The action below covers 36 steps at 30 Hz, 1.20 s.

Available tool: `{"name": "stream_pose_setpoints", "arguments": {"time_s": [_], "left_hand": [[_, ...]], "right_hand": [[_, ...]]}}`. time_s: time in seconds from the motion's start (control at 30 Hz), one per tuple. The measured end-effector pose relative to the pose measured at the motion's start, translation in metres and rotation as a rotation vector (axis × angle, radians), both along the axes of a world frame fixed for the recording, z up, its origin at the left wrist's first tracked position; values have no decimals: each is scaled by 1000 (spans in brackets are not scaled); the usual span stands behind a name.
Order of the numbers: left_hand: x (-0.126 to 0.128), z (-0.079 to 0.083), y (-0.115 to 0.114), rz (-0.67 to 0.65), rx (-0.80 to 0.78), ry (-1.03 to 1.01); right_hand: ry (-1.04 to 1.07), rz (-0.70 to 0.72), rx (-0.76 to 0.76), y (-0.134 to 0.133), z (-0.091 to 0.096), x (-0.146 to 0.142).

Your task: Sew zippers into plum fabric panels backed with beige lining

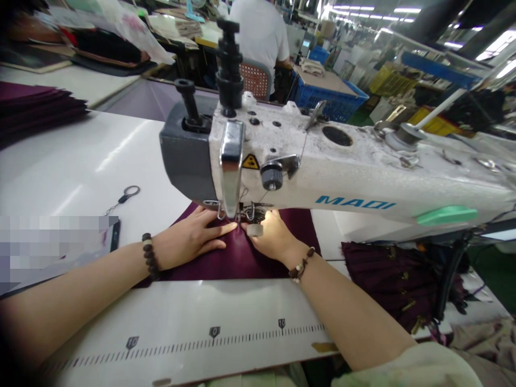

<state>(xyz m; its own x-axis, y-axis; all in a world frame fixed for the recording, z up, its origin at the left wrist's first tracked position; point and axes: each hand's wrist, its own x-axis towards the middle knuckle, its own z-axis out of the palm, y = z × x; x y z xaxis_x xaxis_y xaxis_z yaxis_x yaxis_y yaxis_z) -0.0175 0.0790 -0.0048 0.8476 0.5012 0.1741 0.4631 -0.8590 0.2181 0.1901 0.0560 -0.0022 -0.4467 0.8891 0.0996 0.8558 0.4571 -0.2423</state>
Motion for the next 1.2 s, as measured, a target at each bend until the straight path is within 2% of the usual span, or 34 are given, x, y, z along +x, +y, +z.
{"name": "stream_pose_setpoints", "arguments": {"time_s": [0.13,0.2,0.3,0.4,0.5,0.57,0.63,0.7,0.77,0.8,0.87,0.97,1.07,1.2], "left_hand": [[-3,-1,3,-47,40,17],[-8,-2,11,-84,60,27],[-20,-3,27,-111,85,62],[-27,4,31,-49,108,77],[-21,17,16,21,118,48],[-11,24,-1,51,107,37],[0,27,-16,99,92,57],[8,27,-26,160,84,96],[14,25,-31,211,85,121],[16,23,-32,229,86,122],[19,21,-33,254,85,120],[24,18,-35,283,77,132],[27,15,-37,299,75,146],[26,10,-38,301,52,146]], "right_hand": [[-49,-104,9,4,3,13],[-77,-178,44,-4,5,19],[-138,-232,57,-37,8,16],[-211,-286,54,-84,6,-1],[-254,-281,41,-123,8,-22],[-258,-225,2,-136,17,-33],[-237,-128,-75,-135,32,-39],[-194,-49,-158,-122,49,-40],[-150,-52,-156,-98,60,-37],[-135,-86,-102,-85,61,-33],[-121,-137,-11,-60,54,-27],[-118,-142,-6,-40,31,-21],[-147,-178,3,-43,12,-22],[-161,-244,12,-53,10,-33]]}}
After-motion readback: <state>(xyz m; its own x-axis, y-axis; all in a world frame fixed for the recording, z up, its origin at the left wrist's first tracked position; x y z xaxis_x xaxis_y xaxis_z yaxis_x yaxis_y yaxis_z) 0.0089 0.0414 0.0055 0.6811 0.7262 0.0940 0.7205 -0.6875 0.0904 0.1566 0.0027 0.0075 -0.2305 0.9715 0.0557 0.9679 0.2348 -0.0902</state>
